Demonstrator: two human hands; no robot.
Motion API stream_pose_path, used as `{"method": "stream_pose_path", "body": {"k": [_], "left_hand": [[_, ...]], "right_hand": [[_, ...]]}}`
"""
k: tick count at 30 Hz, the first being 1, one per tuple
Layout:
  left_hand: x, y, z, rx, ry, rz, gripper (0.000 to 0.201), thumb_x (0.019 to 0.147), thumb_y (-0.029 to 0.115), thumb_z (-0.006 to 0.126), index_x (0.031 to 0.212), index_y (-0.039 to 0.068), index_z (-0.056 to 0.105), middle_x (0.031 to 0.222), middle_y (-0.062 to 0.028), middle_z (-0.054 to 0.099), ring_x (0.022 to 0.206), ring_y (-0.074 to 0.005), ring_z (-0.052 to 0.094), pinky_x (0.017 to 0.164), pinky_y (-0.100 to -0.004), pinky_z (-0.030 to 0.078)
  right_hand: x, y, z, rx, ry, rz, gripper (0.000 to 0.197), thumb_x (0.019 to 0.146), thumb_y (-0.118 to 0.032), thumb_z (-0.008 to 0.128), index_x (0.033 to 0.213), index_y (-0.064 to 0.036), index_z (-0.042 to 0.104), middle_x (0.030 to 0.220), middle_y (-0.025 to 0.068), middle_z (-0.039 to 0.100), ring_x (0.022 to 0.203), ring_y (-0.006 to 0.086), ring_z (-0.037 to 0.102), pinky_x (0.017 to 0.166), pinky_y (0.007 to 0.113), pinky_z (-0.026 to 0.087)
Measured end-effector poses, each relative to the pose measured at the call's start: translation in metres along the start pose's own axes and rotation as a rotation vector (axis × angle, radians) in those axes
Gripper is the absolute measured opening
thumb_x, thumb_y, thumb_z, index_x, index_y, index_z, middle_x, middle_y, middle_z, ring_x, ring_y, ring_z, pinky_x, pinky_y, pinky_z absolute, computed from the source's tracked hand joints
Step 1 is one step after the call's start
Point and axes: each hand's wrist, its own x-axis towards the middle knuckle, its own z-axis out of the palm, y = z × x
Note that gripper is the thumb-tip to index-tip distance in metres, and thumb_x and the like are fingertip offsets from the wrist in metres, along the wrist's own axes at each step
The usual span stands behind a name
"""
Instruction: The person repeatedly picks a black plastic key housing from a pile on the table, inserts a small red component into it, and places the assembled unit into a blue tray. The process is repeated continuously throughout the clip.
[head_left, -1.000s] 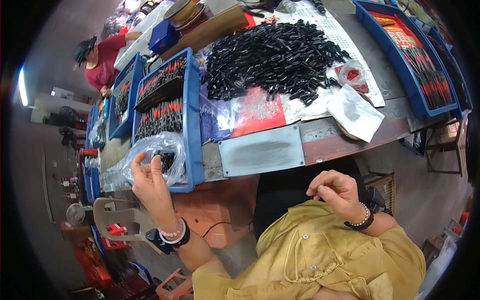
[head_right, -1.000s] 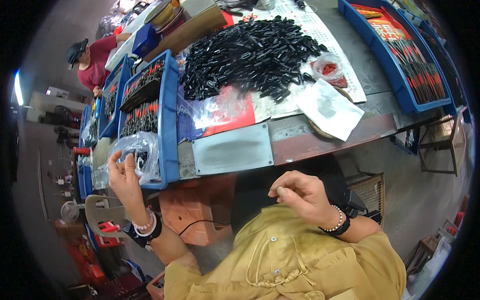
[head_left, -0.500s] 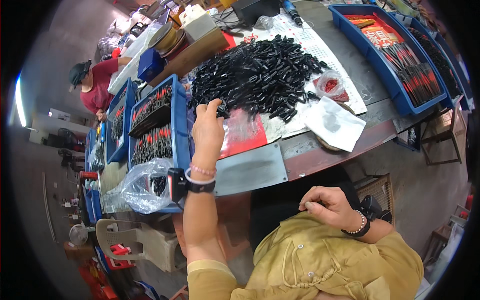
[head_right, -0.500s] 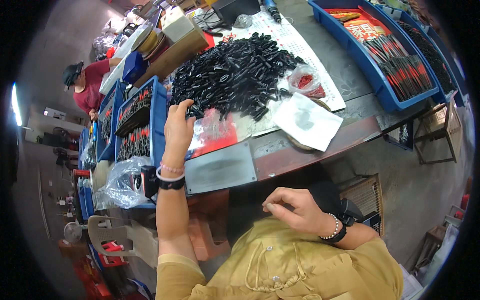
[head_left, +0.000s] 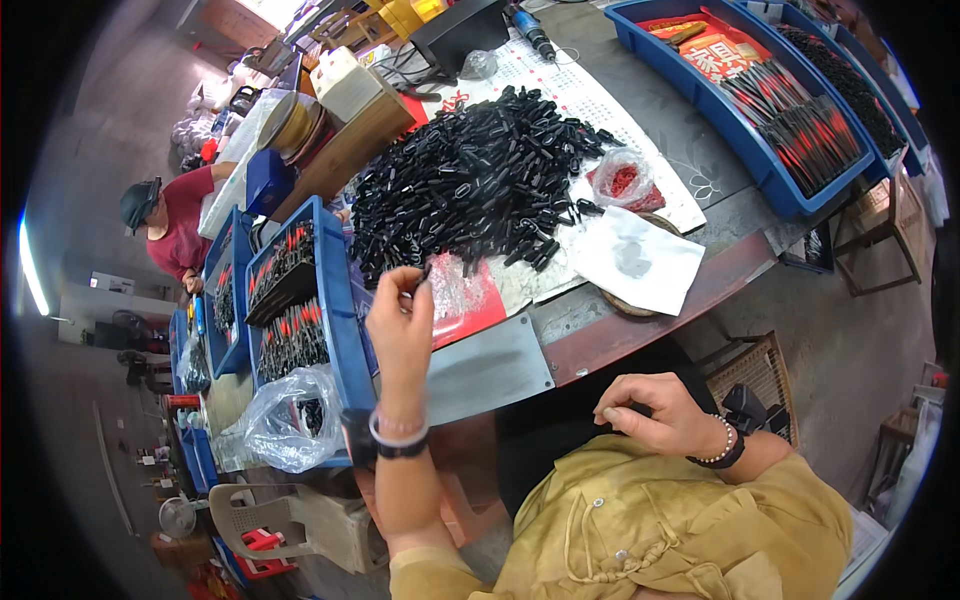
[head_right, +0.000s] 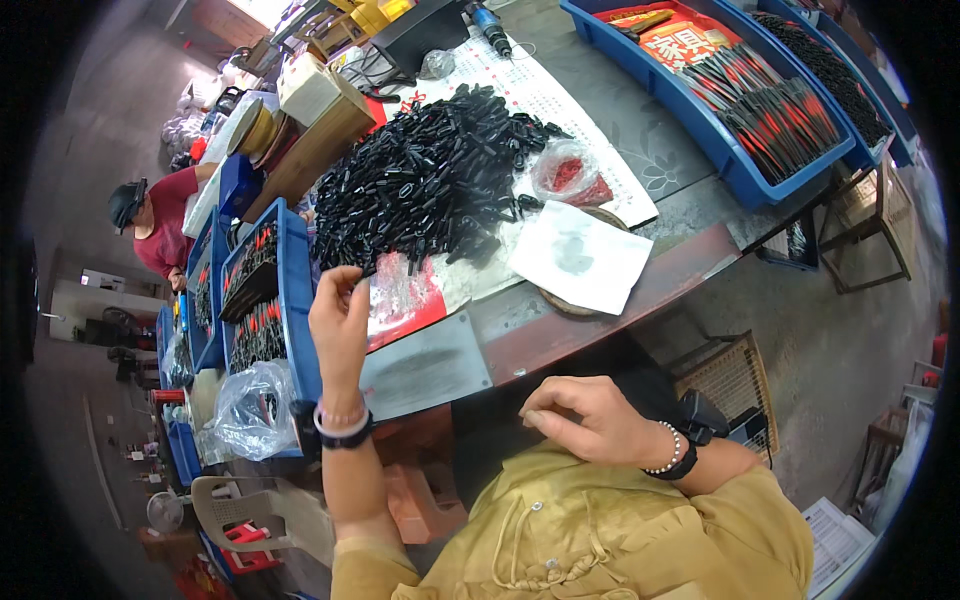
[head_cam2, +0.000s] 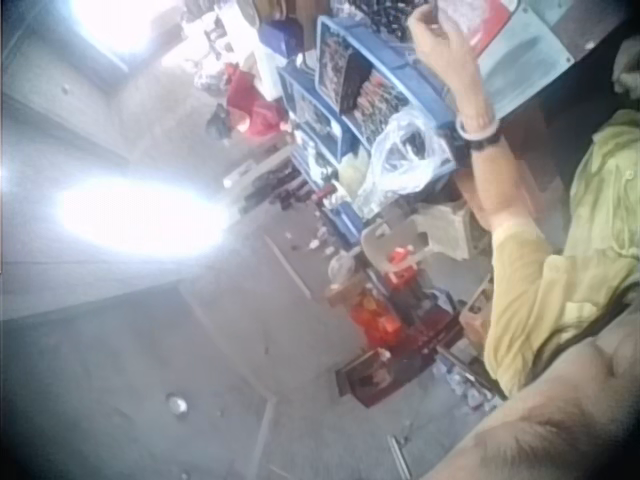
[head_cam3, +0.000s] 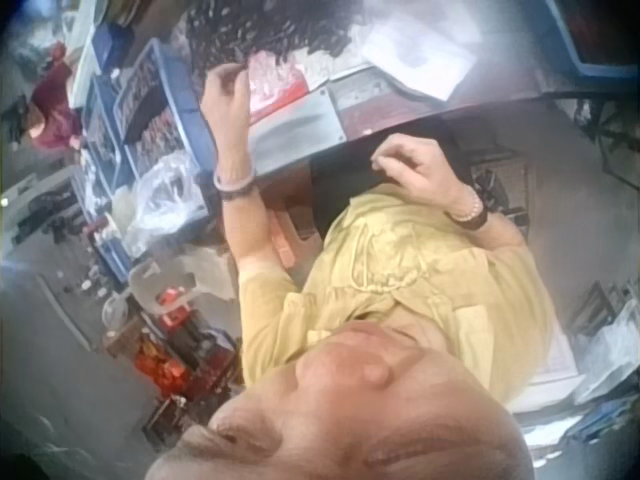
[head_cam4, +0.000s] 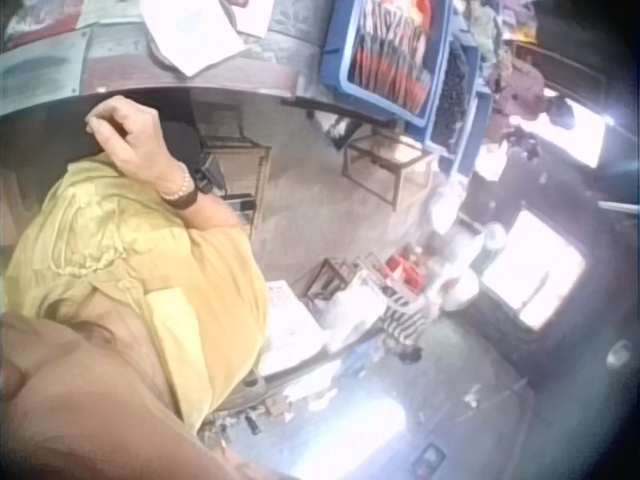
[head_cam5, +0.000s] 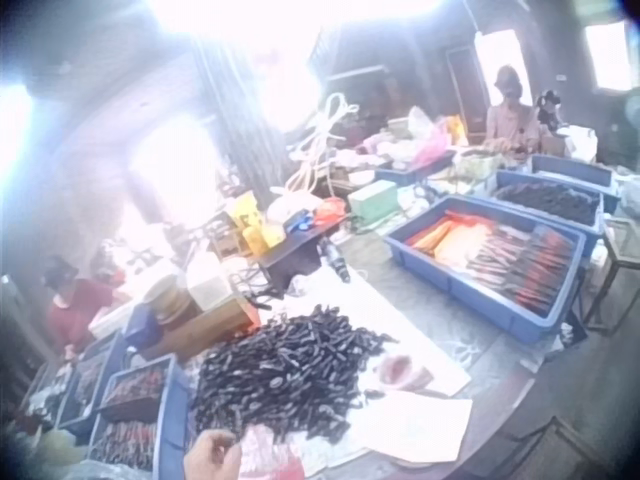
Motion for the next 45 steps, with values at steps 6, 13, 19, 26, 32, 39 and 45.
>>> {"method": "stream_pose_path", "body": {"k": [6,13,19,26,32,39,45], "left_hand": [[-0.090,0.059,0.021,-0.976,-0.241,-0.434,0.023,0.093,0.006,0.052,0.114,-0.004,0.055,0.097,-0.0110,0.062,0.080,-0.0155,0.059,0.073,-0.0271,0.049],[-0.126,0.057,0.044,-1.729,-0.278,-0.619,0.015,0.093,0.007,0.052,0.108,0.007,0.051,0.102,-0.0102,0.061,0.091,-0.0195,0.060,0.082,-0.0322,0.049],[-0.145,0.052,0.049,-1.740,-0.229,-0.577,0.017,0.092,0.002,0.051,0.109,0.005,0.051,0.111,-0.0119,0.058,0.100,-0.0223,0.061,0.087,-0.0336,0.052],[-0.156,0.054,0.051,-1.571,-0.130,-0.391,0.017,0.091,0.002,0.058,0.106,0.002,0.050,0.110,-0.0119,0.056,0.098,-0.0209,0.062,0.087,-0.0336,0.053],[-0.160,0.055,0.054,-1.590,-0.106,-0.442,0.017,0.092,0.004,0.057,0.108,0.001,0.050,0.111,-0.0116,0.057,0.095,-0.0178,0.060,0.084,-0.0313,0.052],[-0.156,0.057,0.056,-1.466,-0.113,-0.466,0.015,0.097,0.014,0.051,0.109,0.005,0.048,0.109,-0.0135,0.060,0.092,-0.0208,0.062,0.081,-0.0362,0.054],[-0.163,0.057,0.051,-1.415,-0.104,-0.507,0.011,0.096,0.008,0.051,0.101,0.000,0.048,0.098,-0.0213,0.063,0.079,-0.0259,0.063,0.075,-0.0367,0.053]], "right_hand": [[0.010,-0.008,0.010,0.086,0.073,0.039,0.011,0.089,-0.005,0.056,0.095,0.0042,0.061,0.084,0.0100,0.067,0.071,0.0112,0.062,0.064,0.024,0.049],[0.012,-0.008,0.026,0.088,0.132,0.035,0.016,0.088,-0.005,0.060,0.102,0.0024,0.059,0.089,0.0070,0.065,0.075,0.0099,0.061,0.067,0.024,0.049],[0.015,-0.010,0.034,0.041,0.133,-0.037,0.017,0.086,-0.002,0.061,0.102,0.0022,0.059,0.094,0.0070,0.066,0.077,0.0099,0.062,0.067,0.024,0.049],[0.024,-0.016,0.038,0.000,0.115,-0.065,0.021,0.082,-0.001,0.064,0.103,0.0016,0.059,0.087,0.0066,0.062,0.074,0.0107,0.060,0.065,0.024,0.048],[0.029,-0.020,0.034,-0.049,0.058,-0.068,0.018,0.081,0.000,0.065,0.098,0.0026,0.061,0.085,0.0081,0.060,0.073,0.0132,0.061,0.065,0.025,0.048],[0.036,-0.029,0.022,-0.137,-0.005,-0.118,0.012,0.083,-0.002,0.064,0.093,0.0022,0.062,0.084,0.0092,0.061,0.075,0.0172,0.063,0.067,0.028,0.050],[0.064,-0.058,-0.066,-0.468,0.550,-0.203,0.007,0.083,0.001,0.060,0.088,0.0053,0.061,0.080,0.0066,0.062,0.072,0.0093,0.057,0.066,0.023,0.046]]}}
